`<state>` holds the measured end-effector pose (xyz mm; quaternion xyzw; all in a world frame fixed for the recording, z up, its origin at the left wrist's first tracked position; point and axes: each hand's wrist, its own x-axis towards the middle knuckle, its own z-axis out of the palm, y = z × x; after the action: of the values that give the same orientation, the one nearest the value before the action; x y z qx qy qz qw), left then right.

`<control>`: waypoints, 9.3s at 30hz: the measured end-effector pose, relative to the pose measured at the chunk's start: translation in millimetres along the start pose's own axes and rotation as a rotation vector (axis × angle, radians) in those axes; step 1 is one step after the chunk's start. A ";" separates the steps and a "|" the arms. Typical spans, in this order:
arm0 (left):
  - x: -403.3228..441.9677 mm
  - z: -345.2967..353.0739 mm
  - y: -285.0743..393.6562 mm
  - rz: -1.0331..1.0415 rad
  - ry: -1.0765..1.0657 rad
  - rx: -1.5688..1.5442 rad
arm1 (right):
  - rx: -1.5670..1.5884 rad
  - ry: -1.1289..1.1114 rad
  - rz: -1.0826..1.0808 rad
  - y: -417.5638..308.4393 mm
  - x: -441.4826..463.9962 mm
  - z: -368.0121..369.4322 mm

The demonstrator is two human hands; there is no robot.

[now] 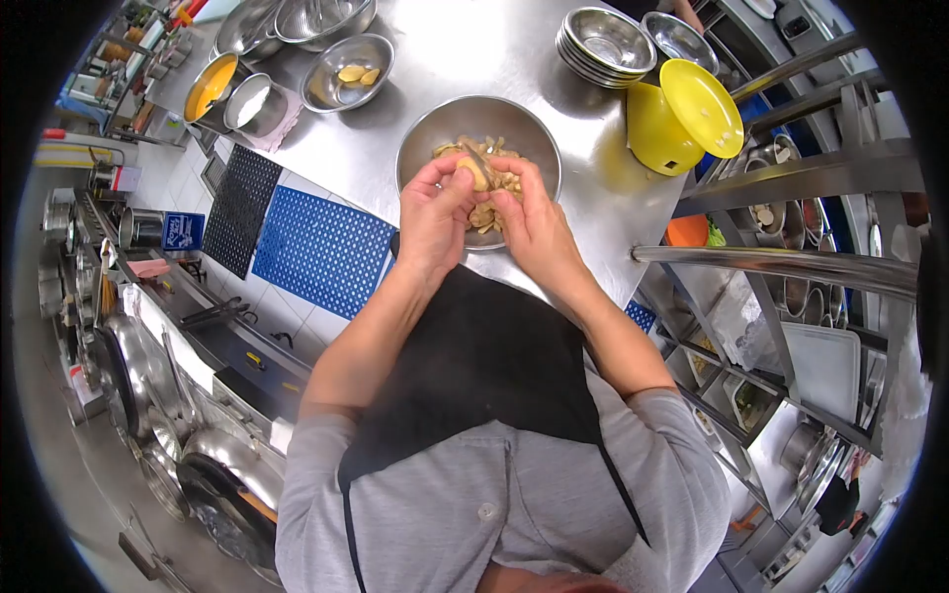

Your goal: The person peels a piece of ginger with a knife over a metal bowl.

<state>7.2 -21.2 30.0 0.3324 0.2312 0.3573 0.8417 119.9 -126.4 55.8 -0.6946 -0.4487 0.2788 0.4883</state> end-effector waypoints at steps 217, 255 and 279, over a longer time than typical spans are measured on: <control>0.0 13.8 6.5 -0.047 -0.043 -0.136 | 0.112 -0.117 0.127 -14.4 -7.1 -16.8; 5.5 -1.3 5.4 -0.217 -0.018 -0.178 | 0.116 -0.153 0.252 -14.6 -2.1 -24.9; 5.5 -4.9 12.2 -0.314 0.013 -0.323 | 0.278 -0.157 0.429 -4.3 7.2 -33.3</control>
<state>2.2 -8.7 34.7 0.1510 0.2251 0.2563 0.9278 149.0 -133.6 72.4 -0.6763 -0.2851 0.4878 0.4727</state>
